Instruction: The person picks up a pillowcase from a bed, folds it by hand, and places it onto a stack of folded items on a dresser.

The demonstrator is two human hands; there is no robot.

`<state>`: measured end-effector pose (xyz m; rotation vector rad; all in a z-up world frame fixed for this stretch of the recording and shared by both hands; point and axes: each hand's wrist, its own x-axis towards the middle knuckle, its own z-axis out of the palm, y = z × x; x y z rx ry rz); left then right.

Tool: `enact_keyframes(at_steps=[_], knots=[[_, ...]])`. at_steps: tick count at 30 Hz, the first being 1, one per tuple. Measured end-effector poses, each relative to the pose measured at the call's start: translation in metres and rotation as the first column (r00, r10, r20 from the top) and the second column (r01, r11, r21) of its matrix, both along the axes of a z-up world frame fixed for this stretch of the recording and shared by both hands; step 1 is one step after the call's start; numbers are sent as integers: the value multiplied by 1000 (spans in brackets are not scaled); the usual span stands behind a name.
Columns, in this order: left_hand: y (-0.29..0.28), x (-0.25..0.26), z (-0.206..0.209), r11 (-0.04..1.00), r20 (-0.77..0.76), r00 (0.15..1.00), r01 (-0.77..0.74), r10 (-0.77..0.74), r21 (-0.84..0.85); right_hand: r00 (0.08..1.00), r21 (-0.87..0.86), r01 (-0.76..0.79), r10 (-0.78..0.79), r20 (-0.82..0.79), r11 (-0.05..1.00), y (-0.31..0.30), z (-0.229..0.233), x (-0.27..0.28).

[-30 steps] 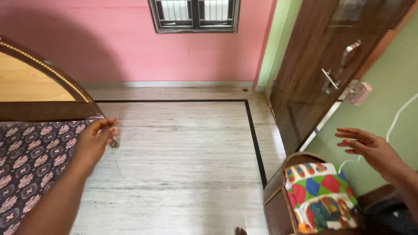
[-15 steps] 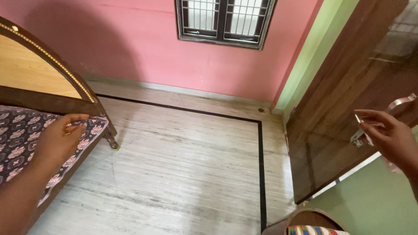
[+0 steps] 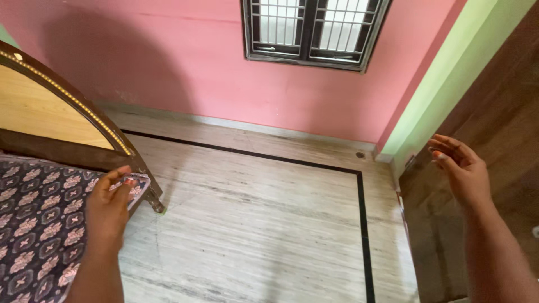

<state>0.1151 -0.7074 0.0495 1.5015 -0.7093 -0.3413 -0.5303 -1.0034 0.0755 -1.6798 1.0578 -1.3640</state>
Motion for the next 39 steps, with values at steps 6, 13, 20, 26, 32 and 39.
enact_keyframes(at_steps=[6,13,20,26,32,39], knots=[[-81,43,5,996,-27,996,81,-83,-45,997,107,23,-32,77,994,-41,-5,106],[-169,67,-1,979,-38,979,201,-202,-16,997,244,7,-26,74,970,-74,-34,205],[-264,84,-26,984,-75,984,166,-161,62,992,327,-108,82,93,939,-167,-69,256],[-351,115,-35,993,-168,981,108,-100,44,982,347,-182,153,108,920,-292,-88,298],[-422,134,-29,997,-183,983,10,5,81,953,371,-303,282,113,878,-405,-97,360],[-460,193,-59,998,-165,985,-54,56,17,914,390,-396,400,75,831,-472,-98,456]])
